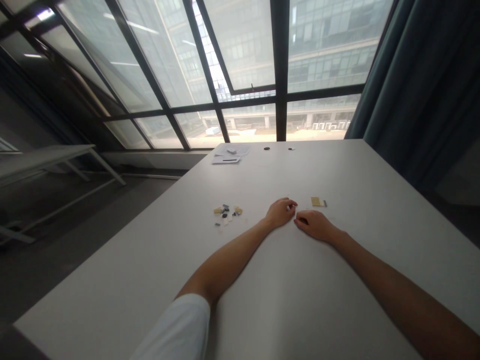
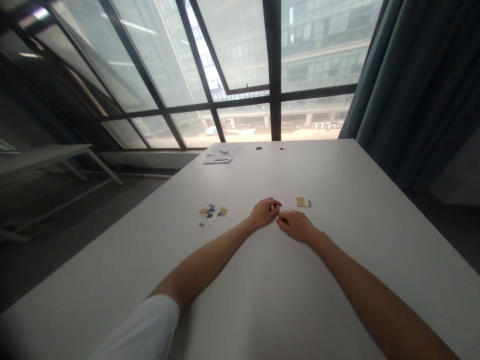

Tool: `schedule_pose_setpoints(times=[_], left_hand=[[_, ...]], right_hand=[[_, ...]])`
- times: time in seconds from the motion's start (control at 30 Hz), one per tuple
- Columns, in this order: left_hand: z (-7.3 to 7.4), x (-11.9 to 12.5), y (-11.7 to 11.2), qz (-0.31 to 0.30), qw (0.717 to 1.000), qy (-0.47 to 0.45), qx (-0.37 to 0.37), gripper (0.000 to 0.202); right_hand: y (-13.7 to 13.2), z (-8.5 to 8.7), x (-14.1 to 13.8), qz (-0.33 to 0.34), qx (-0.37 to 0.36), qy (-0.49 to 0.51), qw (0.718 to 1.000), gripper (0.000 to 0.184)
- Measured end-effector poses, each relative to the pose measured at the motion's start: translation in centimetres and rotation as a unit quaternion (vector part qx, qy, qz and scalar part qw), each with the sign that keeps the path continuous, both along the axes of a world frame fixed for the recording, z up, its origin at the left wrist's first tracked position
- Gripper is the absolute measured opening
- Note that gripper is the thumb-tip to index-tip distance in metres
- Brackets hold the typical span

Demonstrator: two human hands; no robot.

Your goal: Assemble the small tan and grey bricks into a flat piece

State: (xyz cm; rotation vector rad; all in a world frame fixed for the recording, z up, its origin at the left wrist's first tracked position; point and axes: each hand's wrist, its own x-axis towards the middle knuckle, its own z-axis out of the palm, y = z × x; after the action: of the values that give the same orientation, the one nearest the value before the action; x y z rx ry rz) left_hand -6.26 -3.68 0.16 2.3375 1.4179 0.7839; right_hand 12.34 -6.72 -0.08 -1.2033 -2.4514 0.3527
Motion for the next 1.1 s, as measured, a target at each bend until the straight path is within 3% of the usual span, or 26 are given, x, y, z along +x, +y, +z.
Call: schedule_pose_setpoints(times=[0.23, 0.4, 0.5, 0.67, 0.8, 0.9, 1.0, 1.1], left_hand=[[1.3, -0.5, 0.1, 0.019, 0.999, -0.040, -0.009, 0.029], [4.3, -1.3, 0.1, 0.041, 0.997, -0.039, -0.054, 0.031], [6.2, -3.1, 0.1, 0.042, 0.998, -0.025, -0.049, 0.034], [7.8, -10.2, 0.7, 0.071, 0.996, 0.047, -0.031, 0.032], [7.8, -17.8, 1.2, 0.120, 0.985, 0.123, 0.011, 0.028], [7.4, -22.3, 0.9, 0.148, 0.974, 0.172, -0.011, 0.027], [6.8, -24.9, 0.3, 0.163, 0.959, 0.227, -0.034, 0.025], [6.2, -25.9, -0.1, 0.162, 0.953, 0.252, -0.043, 0.021]], right_hand=[[-0.1, 0.1, 0.0, 0.010, 0.003, -0.011, 1.000, 0.029], [-0.2, 0.4, -0.2, 0.012, 0.009, -0.010, 1.000, 0.030], [-0.2, 0.3, -0.2, 0.013, 0.010, -0.007, 1.000, 0.030], [0.1, -0.1, -0.2, 0.019, 0.006, 0.003, 1.000, 0.029], [0.2, -0.3, -0.2, 0.023, 0.011, 0.006, 1.000, 0.029], [0.3, -0.4, -0.2, 0.018, 0.009, 0.004, 1.000, 0.029], [0.3, -0.4, -0.1, 0.015, 0.008, 0.001, 1.000, 0.029], [0.3, -0.4, 0.0, 0.015, 0.011, 0.001, 1.000, 0.029]])
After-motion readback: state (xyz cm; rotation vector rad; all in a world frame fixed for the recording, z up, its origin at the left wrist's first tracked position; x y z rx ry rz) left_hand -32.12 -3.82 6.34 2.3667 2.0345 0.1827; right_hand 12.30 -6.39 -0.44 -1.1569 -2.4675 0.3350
